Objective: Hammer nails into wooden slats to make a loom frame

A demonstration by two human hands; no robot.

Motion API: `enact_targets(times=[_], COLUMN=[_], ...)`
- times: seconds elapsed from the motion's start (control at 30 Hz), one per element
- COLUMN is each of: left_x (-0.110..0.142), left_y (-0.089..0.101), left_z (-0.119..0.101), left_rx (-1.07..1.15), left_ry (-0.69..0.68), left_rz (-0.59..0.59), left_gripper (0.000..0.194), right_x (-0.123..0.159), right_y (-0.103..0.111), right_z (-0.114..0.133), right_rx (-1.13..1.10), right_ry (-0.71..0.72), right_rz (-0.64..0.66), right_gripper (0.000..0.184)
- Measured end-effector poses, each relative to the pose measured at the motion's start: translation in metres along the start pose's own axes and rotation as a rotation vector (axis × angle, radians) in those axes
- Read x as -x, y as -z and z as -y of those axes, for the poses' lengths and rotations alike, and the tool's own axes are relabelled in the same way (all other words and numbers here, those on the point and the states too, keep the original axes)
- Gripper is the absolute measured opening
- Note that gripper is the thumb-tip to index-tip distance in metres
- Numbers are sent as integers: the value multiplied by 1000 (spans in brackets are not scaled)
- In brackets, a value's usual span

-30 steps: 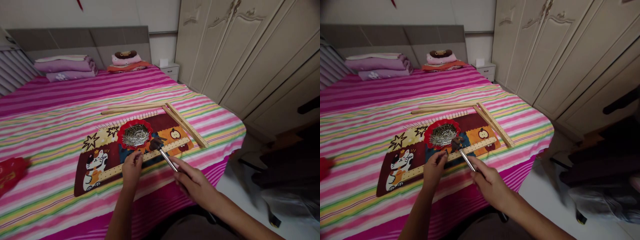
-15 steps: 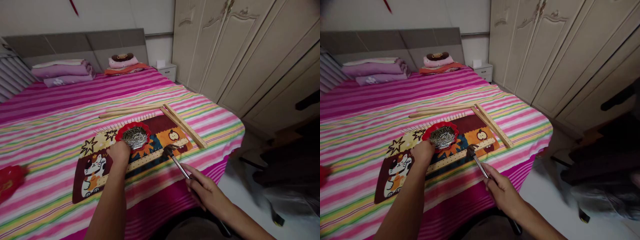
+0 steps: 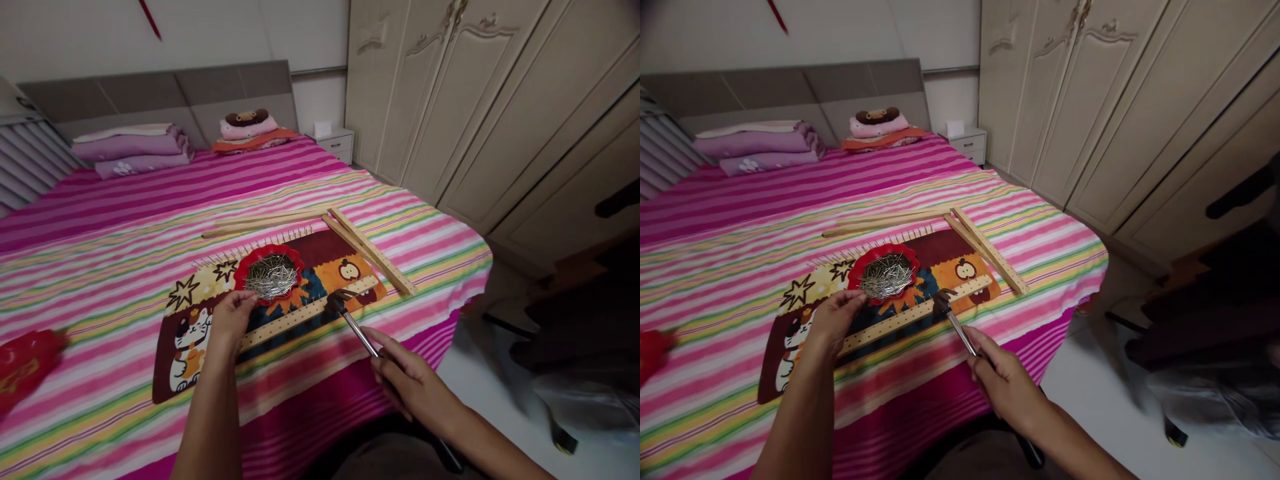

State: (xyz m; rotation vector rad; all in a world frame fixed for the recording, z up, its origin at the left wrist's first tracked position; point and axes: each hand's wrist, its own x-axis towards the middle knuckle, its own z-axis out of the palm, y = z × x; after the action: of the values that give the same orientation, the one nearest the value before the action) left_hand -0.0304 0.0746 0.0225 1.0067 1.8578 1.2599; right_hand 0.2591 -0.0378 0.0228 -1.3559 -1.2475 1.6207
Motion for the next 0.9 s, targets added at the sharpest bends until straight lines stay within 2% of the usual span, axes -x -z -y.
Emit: enact_targets(times=[0.07, 0.13, 0.27, 0.37, 0.57, 0.9], left_x=[8, 15, 26, 31, 33, 42], left_y=[0, 0, -3, -9, -21, -25], left_z=[2, 4, 14, 27, 47, 43], left_rx=[178, 259, 300, 241, 104, -96], left_ry=[64, 114, 159, 143, -6, -69], left_rz=[39, 63, 74, 71, 29, -3], left_gripper=[38, 47, 48, 45, 36, 29], right_x=[0, 1, 2, 1, 1, 0], right_y=[0, 0, -1, -1, -1, -3], right_z=[0, -1, -3, -3, -1, -7], right_rx=[-11, -18, -16, -9, -6, 1], right_ry=[1, -5, -8, -11, -7, 22], right_rz=[0, 4, -1, -5, -10, 32], right_gripper=[60, 60, 59, 60, 59, 60])
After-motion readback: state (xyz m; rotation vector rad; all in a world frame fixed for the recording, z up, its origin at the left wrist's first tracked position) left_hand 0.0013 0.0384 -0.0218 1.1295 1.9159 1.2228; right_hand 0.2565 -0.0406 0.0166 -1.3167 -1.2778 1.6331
